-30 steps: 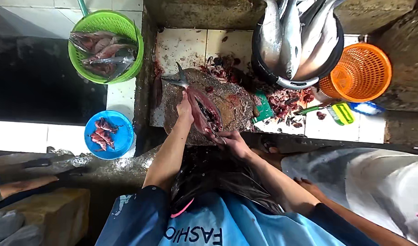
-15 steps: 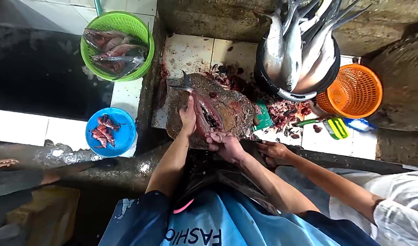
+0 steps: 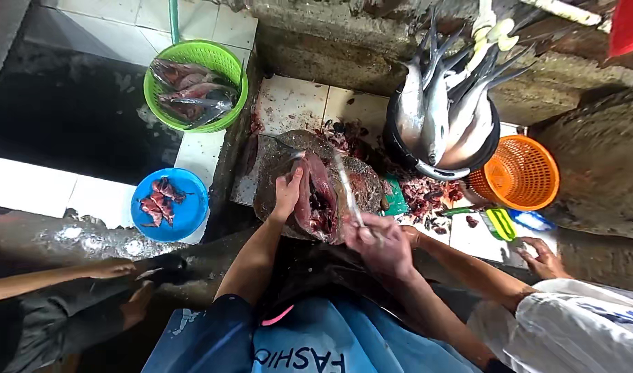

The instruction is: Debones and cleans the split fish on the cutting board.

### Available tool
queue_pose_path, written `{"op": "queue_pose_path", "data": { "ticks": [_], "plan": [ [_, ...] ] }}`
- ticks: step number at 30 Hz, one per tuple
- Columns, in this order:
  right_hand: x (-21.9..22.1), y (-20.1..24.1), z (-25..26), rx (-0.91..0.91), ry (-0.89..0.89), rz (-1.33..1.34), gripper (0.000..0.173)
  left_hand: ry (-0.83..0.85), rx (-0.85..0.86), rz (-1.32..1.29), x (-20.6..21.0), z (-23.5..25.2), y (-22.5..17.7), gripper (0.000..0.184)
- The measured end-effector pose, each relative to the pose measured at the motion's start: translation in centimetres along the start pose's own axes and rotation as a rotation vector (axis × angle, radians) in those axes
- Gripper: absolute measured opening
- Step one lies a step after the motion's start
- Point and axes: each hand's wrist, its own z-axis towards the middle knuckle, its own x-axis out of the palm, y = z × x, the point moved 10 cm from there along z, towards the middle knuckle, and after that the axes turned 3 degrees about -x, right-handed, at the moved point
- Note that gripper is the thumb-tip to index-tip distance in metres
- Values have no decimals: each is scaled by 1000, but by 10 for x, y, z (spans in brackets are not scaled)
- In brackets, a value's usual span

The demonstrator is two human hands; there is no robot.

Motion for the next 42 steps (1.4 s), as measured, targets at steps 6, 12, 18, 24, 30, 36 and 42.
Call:
{"op": "queue_pose_path", "data": {
  "ticks": [6,12,18,24,30,36,42],
  "plan": [
    [-87,-101,-7,338,-152,-382,25,-202,-305,317,-16,57,15,72],
    [-55,-134,-16,344,-58,-173,32,-193,-530,-162,10,46,32,78],
    [-50,-155,2,278,-31,-86,34,-128,-484,-118,14,42,24,82],
    [-29,-126,-14,393,-17,149,25,19,50,-129,13,51,-9,43],
    [-23,-95,-19,352,-2,336,33,122,154,-255,26,41,-11,44],
    [-43,-78,-11,165,82,-145,28,280,104,-132,15,35,-11,24],
    [-54,-128,-12,326,2,-203,24,207,23,-319,-9,35,-10,7]
  ]
}}
